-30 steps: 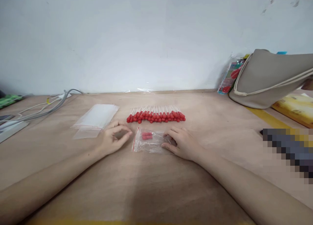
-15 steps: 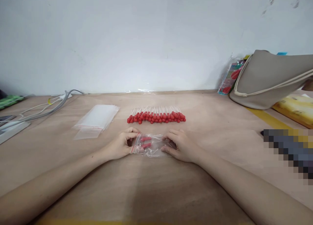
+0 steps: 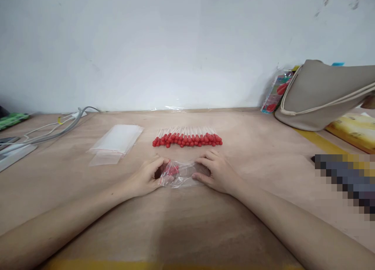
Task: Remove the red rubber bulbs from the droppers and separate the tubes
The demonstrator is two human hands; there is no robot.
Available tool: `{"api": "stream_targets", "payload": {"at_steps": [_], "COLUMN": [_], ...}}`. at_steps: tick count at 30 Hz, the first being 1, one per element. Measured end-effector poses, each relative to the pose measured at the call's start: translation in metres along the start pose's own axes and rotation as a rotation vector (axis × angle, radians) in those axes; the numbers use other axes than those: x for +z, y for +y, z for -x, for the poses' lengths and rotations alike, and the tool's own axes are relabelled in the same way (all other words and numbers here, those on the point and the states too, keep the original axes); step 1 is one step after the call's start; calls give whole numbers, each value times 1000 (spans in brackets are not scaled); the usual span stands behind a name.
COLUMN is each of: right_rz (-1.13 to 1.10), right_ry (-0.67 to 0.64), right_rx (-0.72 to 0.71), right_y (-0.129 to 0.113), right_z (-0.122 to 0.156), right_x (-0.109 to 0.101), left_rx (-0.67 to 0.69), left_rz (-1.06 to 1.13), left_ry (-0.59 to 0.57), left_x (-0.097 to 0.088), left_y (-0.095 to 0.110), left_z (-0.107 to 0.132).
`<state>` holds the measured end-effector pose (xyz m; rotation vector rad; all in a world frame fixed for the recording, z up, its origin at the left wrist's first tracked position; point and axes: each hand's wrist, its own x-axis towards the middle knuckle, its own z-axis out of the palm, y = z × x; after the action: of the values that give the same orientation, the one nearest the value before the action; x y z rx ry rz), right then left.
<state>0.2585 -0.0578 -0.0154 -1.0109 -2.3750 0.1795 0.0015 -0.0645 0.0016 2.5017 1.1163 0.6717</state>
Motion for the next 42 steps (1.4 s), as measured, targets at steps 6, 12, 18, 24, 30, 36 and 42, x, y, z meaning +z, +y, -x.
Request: {"api": "stream_targets", "payload": {"at_steps": [6, 12, 18, 24, 30, 36, 42], "right_rz": [-16, -13, -9, -8, -9, -59, -113], "right_ry": [-6, -11, 4, -23, -31, 40, -51], "right_rx": [20, 34, 29, 30, 32, -14, -33], "right_y": [1, -2, -2, 0, 1, -8, -18], "right_z": [1, 0, 0, 0, 1, -4, -2], "right_x": [1, -1, -1, 0, -1, -7, 0], "left_rx": [-142, -175, -71, -93, -104, -132, -223], "left_rz": [243, 389, 175, 15, -52, 118, 542], "left_ry": [3, -132, -182, -152, -141, -179, -163], "left_x": [-8, -16, -22, -28, -36, -33, -31], "left_y": [-7, -5, 5, 6, 0, -7, -17], "left_z": [2, 1, 2, 3, 3, 4, -1]}}
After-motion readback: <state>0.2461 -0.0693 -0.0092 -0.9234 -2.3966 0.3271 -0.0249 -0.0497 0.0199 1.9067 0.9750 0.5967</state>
